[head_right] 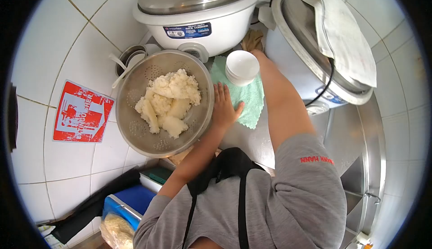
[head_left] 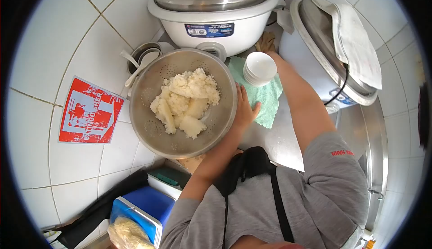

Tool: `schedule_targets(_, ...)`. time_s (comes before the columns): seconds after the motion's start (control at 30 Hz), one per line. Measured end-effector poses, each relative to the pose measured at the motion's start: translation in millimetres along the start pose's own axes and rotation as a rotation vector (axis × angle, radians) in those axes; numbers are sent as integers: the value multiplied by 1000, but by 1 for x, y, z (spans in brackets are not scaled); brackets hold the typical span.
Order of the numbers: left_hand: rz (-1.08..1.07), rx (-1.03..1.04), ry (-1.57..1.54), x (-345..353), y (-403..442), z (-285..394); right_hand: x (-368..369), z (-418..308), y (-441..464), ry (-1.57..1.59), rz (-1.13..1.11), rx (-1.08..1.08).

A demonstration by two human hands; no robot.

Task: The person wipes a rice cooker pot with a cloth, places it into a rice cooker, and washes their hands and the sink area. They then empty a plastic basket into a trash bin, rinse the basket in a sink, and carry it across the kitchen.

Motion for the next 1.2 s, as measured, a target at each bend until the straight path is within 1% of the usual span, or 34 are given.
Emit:
schedule_targets(0.03,0,5,-4,0,-2,0,-3,8,-4,41,29,-6)
schedule_targets(0.07,-4,6,63,0,-4,-1,-7,25,3,81,59,-12)
schedule_targets(0.13,-54,-20,111,5,-2,-4,-4,-5,-37,-146,104,-298)
schedule_targets(0.23,-117,-39,165,10,-6,-4,-17,21,-35,-809,369,-599)
schedule_targets(0.27,-128,-45,180,11,-5,-4,-3,-10,-107,-762,379,-517)
schedule_targets(0.37,-100,-170,-114,-3,12,-2,-2,14,-139,-1001,391,-492)
schedule_targets(0.4,-40,-262,-153,-12,20,-2,-3,17,-156,-1057,438,-491)
schedule_targets(0.47,23,-235,-359,-7,31,0,-7,26,-201,-1170,527,-477)
schedule_targets(0.53,123,-239,-544,12,38,-13,-23,59,-235,-1167,431,-110)
schedule_targets(0.6,124,-239,-488,15,39,-15,-31,68,-292,-1262,636,-498)
schedule_targets(0.67,152,-219,-437,12,43,-13,-45,97,-340,-1116,504,-509)
schedule_targets(0.73,199,-186,-385,7,41,-10,-60,112,-391,-1168,514,-449)
schedule_targets(0.8,198,-205,-316,6,41,-7,-90,160,-407,-1134,298,123)
schedule_targets(0.83,197,-218,-280,5,39,-6,-93,179,-413,-1332,58,297)
schedule_targets(0.9,207,-185,-278,5,37,-5,-78,153,-420,-1295,-109,333)
schedule_targets(0.97,198,-144,-277,7,32,-6,-52,101,-376,-1234,117,-183)
schedule_targets(1.0,189,-118,-277,8,31,-6,-37,75,-361,-1085,301,-457)
schedule_targets(1.03,181,-91,-276,8,28,-6,-11,43,-337,-951,238,-443)
schedule_targets(1.07,139,-83,-209,10,24,-5,9,19,-314,-944,316,-597)
schedule_targets(1.1,96,-74,-141,12,20,-4,17,22,-268,-707,280,-535)
schedule_targets(1.13,51,-62,-72,15,16,-3,30,15,-240,-819,478,-678)
schedule_targets(1.17,53,-45,-47,14,11,-3,40,11,-227,-924,683,-819)
schedule_targets(1.2,56,-24,-23,15,8,-3,41,15,-212,-984,715,-751)
Point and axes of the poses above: each hand's wrist, its own y-axis towards the middle knuckle, its own x-axis out of the palm, z = x × y, the point moved 10 cm from there along y, towards the middle knuckle, and after that the axes turned 1 degree about y, right-handed, at the moved point
